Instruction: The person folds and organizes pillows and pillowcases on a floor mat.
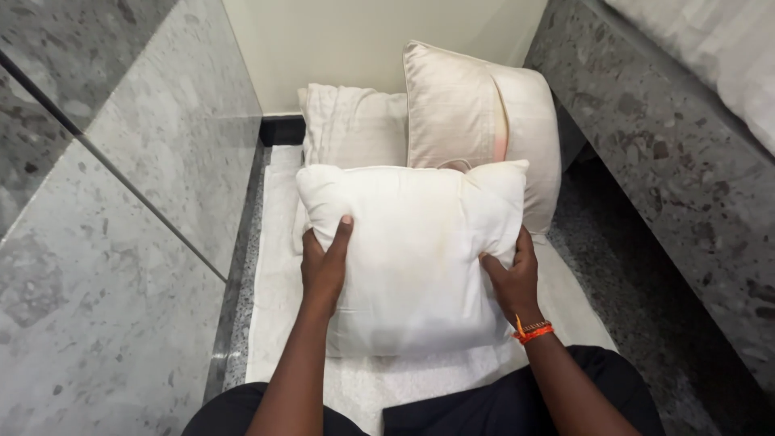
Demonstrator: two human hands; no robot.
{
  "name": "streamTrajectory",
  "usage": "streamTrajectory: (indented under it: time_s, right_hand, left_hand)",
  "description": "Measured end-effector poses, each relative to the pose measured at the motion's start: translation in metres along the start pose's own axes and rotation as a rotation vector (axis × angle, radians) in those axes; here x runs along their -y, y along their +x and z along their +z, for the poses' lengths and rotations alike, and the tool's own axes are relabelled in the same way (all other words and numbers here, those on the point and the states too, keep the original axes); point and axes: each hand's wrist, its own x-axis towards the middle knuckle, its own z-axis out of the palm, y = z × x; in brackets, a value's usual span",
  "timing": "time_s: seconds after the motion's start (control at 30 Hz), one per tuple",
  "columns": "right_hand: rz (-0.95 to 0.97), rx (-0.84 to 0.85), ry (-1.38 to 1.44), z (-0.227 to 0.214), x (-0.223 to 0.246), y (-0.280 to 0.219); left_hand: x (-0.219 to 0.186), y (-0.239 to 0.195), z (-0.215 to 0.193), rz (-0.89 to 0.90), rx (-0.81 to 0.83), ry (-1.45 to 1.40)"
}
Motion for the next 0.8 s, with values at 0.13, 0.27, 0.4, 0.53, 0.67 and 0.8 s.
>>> streamTrajectory:
  time_s: [0.13, 0.27, 0.4, 0.53, 0.67, 0.8]
  right_hand:
    - [-0.136, -0.058, -0.116, 0.004, -0.013, -0.001]
    - [-0.097, -0.131, -0.206, 0.008, -0.006, -0.005]
    - [-0.135, -0.185, -0.198, 0.012, 0.000, -0.015]
    - [-0.572, -0.201, -0.598, 0.026, 0.039, -0.020]
    - [-0.602, 0.056, -0.736, 0.061, 0.037, -0.036]
    - [-0.629, 0.137, -0.977, 0.089, 0.009, -0.042]
  left_hand:
    - [-0.002, -0.002, 0.001, -0.066, -0.012, 0.063]
    - [-0.001, -0.001, 0.003, 0.012, -0.053, 0.136]
    - [0.013, 0.005, 0.012, 0.060, -0.080, 0.216]
    - [0.024, 0.002, 0.031, 0.176, -0.177, 0.212]
    - [0.020, -0.023, 0.052, 0.387, -0.270, 0.439]
    - [0.034, -0.036, 0.070, 0.723, -0.171, 0.652]
